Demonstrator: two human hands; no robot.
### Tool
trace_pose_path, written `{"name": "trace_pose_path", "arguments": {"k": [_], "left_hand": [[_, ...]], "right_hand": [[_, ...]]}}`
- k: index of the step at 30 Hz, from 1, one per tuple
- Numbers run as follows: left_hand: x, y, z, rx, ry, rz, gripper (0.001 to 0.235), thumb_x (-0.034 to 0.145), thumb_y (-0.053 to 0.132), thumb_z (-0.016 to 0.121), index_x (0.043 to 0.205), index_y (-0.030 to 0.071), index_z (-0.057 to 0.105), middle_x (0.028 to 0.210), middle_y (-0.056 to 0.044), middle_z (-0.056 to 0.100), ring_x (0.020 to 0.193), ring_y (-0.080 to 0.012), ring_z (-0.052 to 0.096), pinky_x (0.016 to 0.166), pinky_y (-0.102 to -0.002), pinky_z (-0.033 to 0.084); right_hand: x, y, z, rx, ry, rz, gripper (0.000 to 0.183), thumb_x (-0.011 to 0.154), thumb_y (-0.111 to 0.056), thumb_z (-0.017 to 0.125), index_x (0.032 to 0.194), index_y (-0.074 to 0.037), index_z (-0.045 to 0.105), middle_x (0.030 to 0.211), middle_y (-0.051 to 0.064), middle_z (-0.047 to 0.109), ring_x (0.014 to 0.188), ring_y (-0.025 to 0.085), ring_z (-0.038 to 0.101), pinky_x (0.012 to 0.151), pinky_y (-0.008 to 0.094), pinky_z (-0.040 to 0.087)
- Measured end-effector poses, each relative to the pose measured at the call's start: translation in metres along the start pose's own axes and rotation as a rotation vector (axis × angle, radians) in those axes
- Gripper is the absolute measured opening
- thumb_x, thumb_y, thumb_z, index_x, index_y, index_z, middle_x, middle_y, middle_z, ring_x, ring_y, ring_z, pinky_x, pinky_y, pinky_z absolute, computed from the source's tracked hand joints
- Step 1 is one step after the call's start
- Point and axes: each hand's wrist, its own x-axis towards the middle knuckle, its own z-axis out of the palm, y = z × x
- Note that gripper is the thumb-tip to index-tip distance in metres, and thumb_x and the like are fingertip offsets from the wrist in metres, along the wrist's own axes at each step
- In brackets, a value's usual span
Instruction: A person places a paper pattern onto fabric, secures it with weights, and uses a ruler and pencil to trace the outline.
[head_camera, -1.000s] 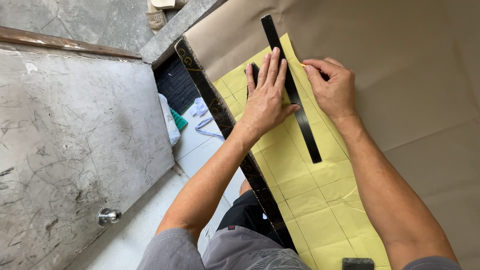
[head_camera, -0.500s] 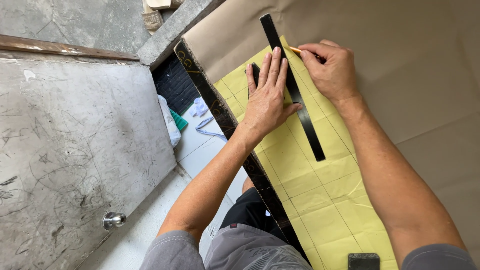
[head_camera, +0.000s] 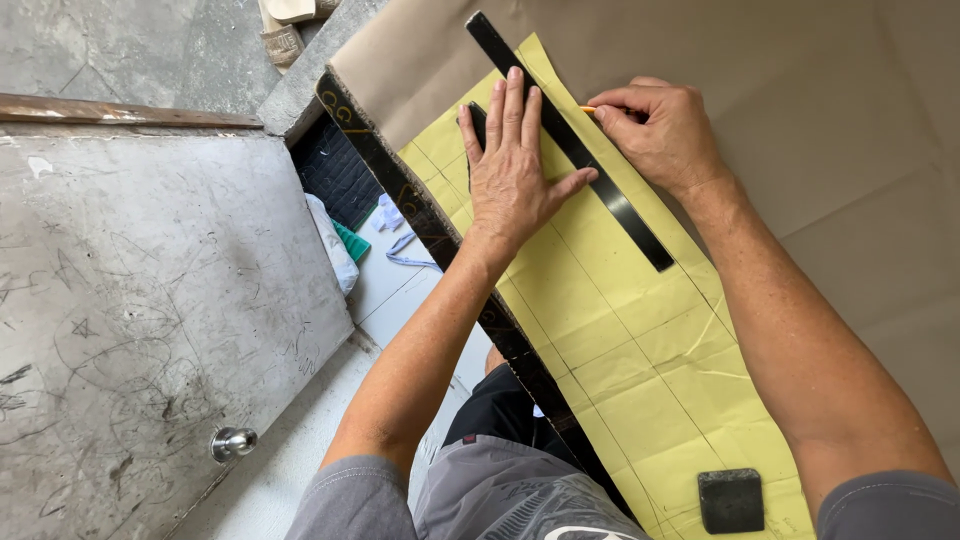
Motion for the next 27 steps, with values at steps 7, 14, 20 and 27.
{"name": "trace_pose_path", "arguments": {"k": [7, 14, 20, 27], "left_hand": [[0.0, 0.0, 0.004, 0.018, 0.032, 0.012, 0.12, 0.086, 0.089, 0.073, 0.161, 0.003, 0.036, 0.17, -0.012, 0.016, 0.16, -0.0281, 0.013, 0.129, -0.06, 0.001], [-0.001, 0.001, 0.005, 0.035, -0.006, 0.01, 0.121, 0.088, 0.092, 0.072, 0.163, 0.006, 0.033, 0.171, -0.01, 0.014, 0.161, -0.0276, 0.013, 0.129, -0.061, 0.002], [-0.02, 0.04, 0.002, 0.135, -0.127, -0.027, 0.121, 0.093, 0.09, 0.063, 0.167, 0.001, 0.024, 0.171, -0.017, 0.002, 0.159, -0.032, 0.001, 0.126, -0.065, -0.003], [-0.095, 0.122, 0.036, 0.035, -0.205, -0.031, 0.115, 0.094, 0.085, 0.042, 0.164, -0.002, 0.015, 0.17, -0.023, -0.003, 0.159, -0.0365, -0.007, 0.125, -0.061, -0.01]], "right_hand": [[-0.034, 0.003, -0.029, -0.054, -0.118, 0.009, 0.012, 0.103, -0.005, 0.072, 0.112, -0.003, 0.081, 0.086, 0.005, 0.07, 0.062, 0.011, 0.052, 0.055, 0.027, 0.04], [-0.073, 0.0, -0.053, -0.178, -0.193, 0.145, 0.015, 0.1, -0.012, 0.073, 0.111, -0.01, 0.082, 0.081, 0.0, 0.069, 0.062, 0.013, 0.054, 0.063, 0.03, 0.043], [-0.064, -0.008, -0.045, 0.058, -0.144, 0.276, 0.011, 0.095, -0.011, 0.073, 0.102, -0.011, 0.081, 0.092, 0.003, 0.078, 0.08, 0.009, 0.069, 0.074, 0.021, 0.056], [-0.078, 0.024, -0.026, 0.349, -0.008, 0.288, 0.011, 0.106, -0.01, 0.068, 0.1, -0.005, 0.076, 0.078, 0.002, 0.071, 0.065, 0.006, 0.064, 0.061, 0.017, 0.055]]}}
